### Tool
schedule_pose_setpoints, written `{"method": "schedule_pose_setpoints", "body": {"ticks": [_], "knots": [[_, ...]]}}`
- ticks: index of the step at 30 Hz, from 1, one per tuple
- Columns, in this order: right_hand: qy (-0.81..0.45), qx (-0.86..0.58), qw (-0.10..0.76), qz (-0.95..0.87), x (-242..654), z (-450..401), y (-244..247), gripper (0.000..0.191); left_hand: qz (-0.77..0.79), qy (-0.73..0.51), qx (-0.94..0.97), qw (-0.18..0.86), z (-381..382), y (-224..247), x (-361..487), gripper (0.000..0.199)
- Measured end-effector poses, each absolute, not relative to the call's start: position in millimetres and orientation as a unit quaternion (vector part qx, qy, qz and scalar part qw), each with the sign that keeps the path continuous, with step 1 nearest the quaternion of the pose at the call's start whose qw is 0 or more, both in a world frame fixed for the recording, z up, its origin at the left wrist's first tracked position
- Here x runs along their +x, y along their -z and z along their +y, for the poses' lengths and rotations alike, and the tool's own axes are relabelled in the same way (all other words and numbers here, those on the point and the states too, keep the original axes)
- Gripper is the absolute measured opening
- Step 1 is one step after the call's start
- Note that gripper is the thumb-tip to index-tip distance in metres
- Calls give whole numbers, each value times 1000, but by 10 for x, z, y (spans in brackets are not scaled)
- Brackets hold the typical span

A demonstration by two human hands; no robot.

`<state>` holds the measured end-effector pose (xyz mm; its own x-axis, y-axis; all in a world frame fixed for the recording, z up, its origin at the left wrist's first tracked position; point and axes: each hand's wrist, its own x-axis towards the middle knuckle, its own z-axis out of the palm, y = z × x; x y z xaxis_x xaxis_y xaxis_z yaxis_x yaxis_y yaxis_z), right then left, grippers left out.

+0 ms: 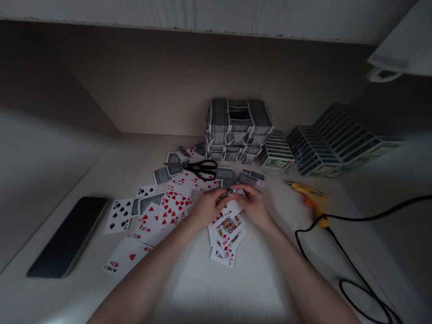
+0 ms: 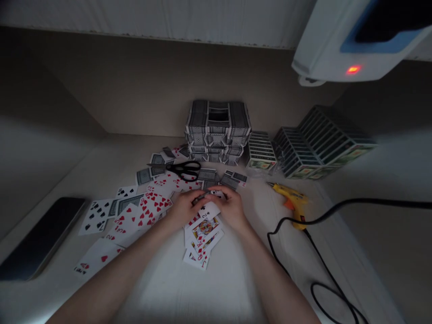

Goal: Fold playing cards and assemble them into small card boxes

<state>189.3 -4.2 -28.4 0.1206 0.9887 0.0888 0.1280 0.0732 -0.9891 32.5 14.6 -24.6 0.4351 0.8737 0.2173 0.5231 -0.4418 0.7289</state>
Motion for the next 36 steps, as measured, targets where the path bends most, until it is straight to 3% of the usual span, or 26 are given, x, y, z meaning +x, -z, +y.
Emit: {"method": "schedule_pose_setpoints", "body": {"ticks": [6,14,36], "knots": [[-453,-538,543,-458,1889,-38,269,23,485,-359,742,292,155,289,311,23],[-502,-535,499,-461,1928,-46,235,26,468,-386,736,301,159,293,302,16],[-485,-581,473,-452,1896,-54,311,16,476,-343,721,370,251,325,259,11]]}}
